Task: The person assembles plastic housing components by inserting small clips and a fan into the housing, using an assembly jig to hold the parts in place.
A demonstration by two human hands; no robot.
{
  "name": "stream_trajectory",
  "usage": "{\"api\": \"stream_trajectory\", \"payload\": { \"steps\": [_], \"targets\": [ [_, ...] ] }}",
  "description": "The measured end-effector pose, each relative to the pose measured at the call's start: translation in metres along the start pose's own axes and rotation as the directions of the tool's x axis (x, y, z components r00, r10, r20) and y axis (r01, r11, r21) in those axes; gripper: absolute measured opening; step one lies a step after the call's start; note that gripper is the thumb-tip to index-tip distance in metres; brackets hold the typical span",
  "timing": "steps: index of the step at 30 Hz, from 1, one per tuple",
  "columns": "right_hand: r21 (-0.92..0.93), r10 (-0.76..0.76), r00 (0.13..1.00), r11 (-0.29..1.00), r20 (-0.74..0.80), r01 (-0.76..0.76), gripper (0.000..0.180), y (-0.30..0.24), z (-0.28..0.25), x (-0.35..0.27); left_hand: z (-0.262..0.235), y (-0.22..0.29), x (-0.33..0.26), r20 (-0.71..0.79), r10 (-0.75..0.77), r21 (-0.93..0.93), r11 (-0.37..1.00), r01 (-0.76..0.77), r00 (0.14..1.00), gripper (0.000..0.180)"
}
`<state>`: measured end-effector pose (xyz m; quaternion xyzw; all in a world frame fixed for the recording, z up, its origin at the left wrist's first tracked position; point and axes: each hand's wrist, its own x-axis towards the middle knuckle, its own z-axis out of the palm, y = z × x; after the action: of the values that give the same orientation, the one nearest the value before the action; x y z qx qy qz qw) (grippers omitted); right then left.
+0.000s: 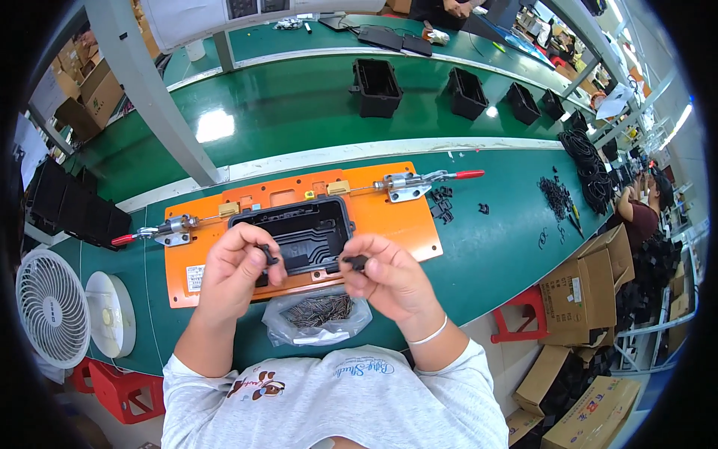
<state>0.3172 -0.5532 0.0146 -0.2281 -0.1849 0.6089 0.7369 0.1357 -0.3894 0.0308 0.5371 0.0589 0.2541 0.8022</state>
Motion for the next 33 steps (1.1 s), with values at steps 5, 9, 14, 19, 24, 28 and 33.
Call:
{"api": "stream_trajectory", "payload": {
  "steps": [5, 9, 14, 19, 24, 28, 33],
  "targets": [
    [-0.484, -0.092, 0.995, 0.873, -0.03, 0.066, 0.032, -0.039, -0.011, 0.038, -0.021, 0.015, 0.003, -0.149, 0.192, 0.212, 0.964, -0.158, 0.97, 0.022],
    [-0.964, -0.287, 0.942, 0.148, 0.172, 0.221, 0.025, -0.047, -0.018, 0.083, -0.029, 0.027, 0.006, -0.23, 0.252, 0.306, 0.936, -0.176, 0.94, 0.027],
    [-0.998, -0.246, 0.969, 0.036, 0.039, 0.049, 0.017, -0.043, 0.0, 0.115, -0.049, 0.029, 0.008, -0.323, 0.285, 0.298, 0.936, -0.188, 0.903, 0.032],
    [-0.964, -0.143, 0.972, -0.216, 0.188, 0.155, 0.013, -0.045, -0.009, 0.132, -0.06, 0.032, 0.01, -0.345, 0.276, 0.359, 0.922, -0.146, 0.897, 0.018],
    [-0.985, -0.094, 0.989, -0.134, 0.118, 0.105, 0.014, -0.048, -0.008, 0.138, -0.058, 0.028, 0.015, -0.395, 0.261, 0.393, 0.915, -0.095, 0.881, 0.014],
    [-0.996, -0.056, 0.995, -0.002, 0.087, 0.087, 0.015, -0.047, -0.021, 0.141, -0.061, 0.015, 0.02, -0.416, 0.195, 0.443, 0.897, 0.011, 0.888, 0.012],
    [-0.995, -0.084, 0.993, 0.056, 0.077, 0.082, 0.017, -0.045, -0.028, 0.134, -0.058, 0.02, 0.048, -0.254, 0.192, 0.781, 0.619, 0.084, 0.948, 0.008]
  ]
}}
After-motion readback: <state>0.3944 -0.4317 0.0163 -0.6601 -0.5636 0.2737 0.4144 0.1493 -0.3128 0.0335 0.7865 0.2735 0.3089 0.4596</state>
